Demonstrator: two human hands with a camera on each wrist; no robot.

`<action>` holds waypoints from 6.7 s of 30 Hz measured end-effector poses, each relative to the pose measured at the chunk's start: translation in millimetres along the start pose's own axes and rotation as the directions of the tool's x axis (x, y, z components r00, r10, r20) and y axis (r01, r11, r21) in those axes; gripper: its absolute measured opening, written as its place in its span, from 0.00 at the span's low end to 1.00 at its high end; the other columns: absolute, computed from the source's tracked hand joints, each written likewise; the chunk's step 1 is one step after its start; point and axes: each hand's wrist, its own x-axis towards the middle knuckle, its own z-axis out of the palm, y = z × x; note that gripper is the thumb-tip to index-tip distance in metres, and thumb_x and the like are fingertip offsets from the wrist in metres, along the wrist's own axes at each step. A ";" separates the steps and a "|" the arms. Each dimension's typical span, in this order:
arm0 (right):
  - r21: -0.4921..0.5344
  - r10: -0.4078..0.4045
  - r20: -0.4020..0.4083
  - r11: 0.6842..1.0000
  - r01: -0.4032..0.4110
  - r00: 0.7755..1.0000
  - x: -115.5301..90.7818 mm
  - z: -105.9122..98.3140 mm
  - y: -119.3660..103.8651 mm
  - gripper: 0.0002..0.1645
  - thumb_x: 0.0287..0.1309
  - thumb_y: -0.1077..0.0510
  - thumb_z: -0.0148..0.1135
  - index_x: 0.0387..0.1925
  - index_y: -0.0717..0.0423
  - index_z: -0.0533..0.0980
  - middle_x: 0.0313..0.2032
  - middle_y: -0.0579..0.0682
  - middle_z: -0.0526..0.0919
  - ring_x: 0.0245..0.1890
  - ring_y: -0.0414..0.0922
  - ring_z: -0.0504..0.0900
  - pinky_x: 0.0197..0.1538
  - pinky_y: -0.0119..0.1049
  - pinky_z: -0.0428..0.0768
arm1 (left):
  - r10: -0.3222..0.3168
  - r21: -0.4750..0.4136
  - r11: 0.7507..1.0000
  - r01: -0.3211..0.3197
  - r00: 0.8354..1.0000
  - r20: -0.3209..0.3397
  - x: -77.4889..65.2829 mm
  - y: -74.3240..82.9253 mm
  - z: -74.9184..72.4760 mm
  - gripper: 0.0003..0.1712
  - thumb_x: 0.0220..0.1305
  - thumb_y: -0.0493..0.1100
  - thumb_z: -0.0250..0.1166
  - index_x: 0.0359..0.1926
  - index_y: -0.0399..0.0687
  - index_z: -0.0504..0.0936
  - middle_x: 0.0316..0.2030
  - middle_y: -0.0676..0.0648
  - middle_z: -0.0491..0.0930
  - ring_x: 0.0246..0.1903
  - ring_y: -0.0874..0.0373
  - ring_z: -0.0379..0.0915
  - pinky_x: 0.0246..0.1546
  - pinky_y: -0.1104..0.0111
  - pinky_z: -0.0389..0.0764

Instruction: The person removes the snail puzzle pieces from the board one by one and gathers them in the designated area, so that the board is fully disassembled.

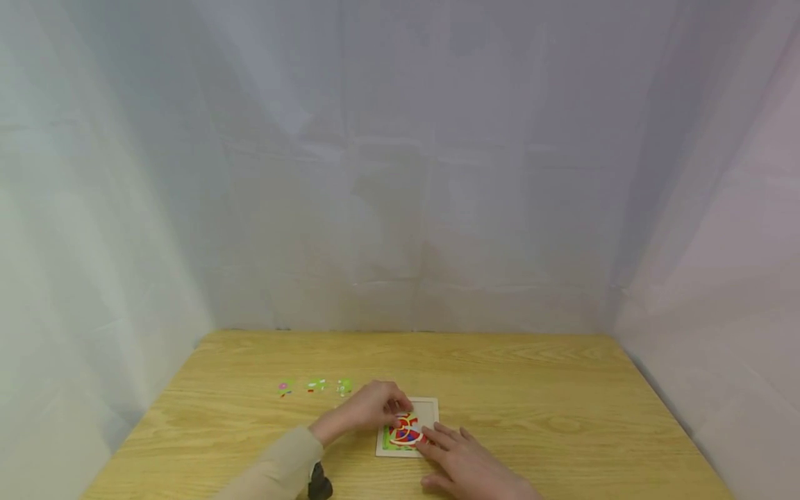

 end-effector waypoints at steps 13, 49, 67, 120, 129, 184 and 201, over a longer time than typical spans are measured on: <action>-0.017 -0.027 -0.028 1.000 0.027 0.999 -0.8 0.6 0.5 0.37 0.73 0.35 0.50 0.71 0.53 0.70 0.72 0.55 0.69 0.71 0.58 0.67 0.63 0.66 0.69 | 0.023 0.005 1.000 -0.023 0.999 -0.047 -0.4 1.6 4.5 0.16 0.50 0.31 0.78 0.40 0.45 0.84 0.34 0.51 0.83 0.34 0.63 0.78 0.36 0.76 0.78; 0.031 0.016 0.043 0.999 -0.018 0.999 3.1 -3.2 0.2 0.38 0.73 0.34 0.49 0.73 0.51 0.68 0.73 0.54 0.67 0.73 0.57 0.65 0.65 0.66 0.67 | -0.116 -0.430 0.901 0.062 0.988 -0.100 -0.8 -5.4 -0.9 0.04 0.67 0.40 0.68 0.40 0.44 0.87 0.32 0.50 0.84 0.31 0.58 0.80 0.33 0.68 0.83; -0.015 0.004 0.022 1.000 -0.003 1.000 4.3 -3.2 -0.3 0.37 0.72 0.34 0.51 0.72 0.51 0.70 0.71 0.55 0.70 0.71 0.57 0.67 0.64 0.67 0.68 | -0.198 -0.534 0.841 0.082 0.967 -0.163 -35.1 -36.3 -26.9 0.09 0.69 0.39 0.67 0.45 0.36 0.86 0.35 0.45 0.86 0.36 0.44 0.84 0.38 0.52 0.86; 0.068 0.015 0.071 0.997 -0.020 0.997 5.4 -6.4 1.3 0.39 0.72 0.33 0.49 0.73 0.50 0.67 0.73 0.55 0.67 0.73 0.56 0.64 0.66 0.66 0.65 | -0.316 -0.185 0.947 0.263 0.864 -0.392 -103.5 -98.5 -52.7 0.03 0.59 0.36 0.74 0.34 0.42 0.87 0.29 0.51 0.84 0.29 0.61 0.78 0.31 0.71 0.79; 0.083 0.001 0.081 0.997 -0.008 0.997 6.4 -6.2 2.2 0.38 0.73 0.35 0.50 0.73 0.51 0.68 0.72 0.56 0.67 0.73 0.57 0.64 0.65 0.67 0.66 | -0.352 -0.212 0.935 0.285 0.828 -0.437 -90.6 -89.9 -57.3 0.05 0.68 0.41 0.68 0.40 0.46 0.88 0.36 0.51 0.87 0.34 0.60 0.80 0.36 0.67 0.81; -0.027 -0.015 0.013 1.000 0.015 1.000 4.5 -4.9 -1.3 0.37 0.72 0.35 0.51 0.71 0.53 0.71 0.70 0.56 0.71 0.71 0.57 0.68 0.63 0.66 0.69 | -0.125 -0.235 0.966 0.107 0.990 -0.063 -28.7 -11.0 -9.4 0.14 0.49 0.31 0.78 0.39 0.40 0.87 0.28 0.46 0.81 0.25 0.64 0.71 0.25 0.75 0.73; 0.046 0.035 0.077 0.998 -0.038 0.996 7.6 -6.7 -1.9 0.38 0.72 0.33 0.50 0.72 0.50 0.69 0.72 0.54 0.68 0.73 0.55 0.65 0.66 0.66 0.66 | -0.113 -0.023 0.994 0.111 0.992 -0.059 -26.9 -6.2 -4.3 0.21 0.45 0.38 0.82 0.44 0.47 0.87 0.28 0.54 0.76 0.25 0.69 0.67 0.28 0.75 0.72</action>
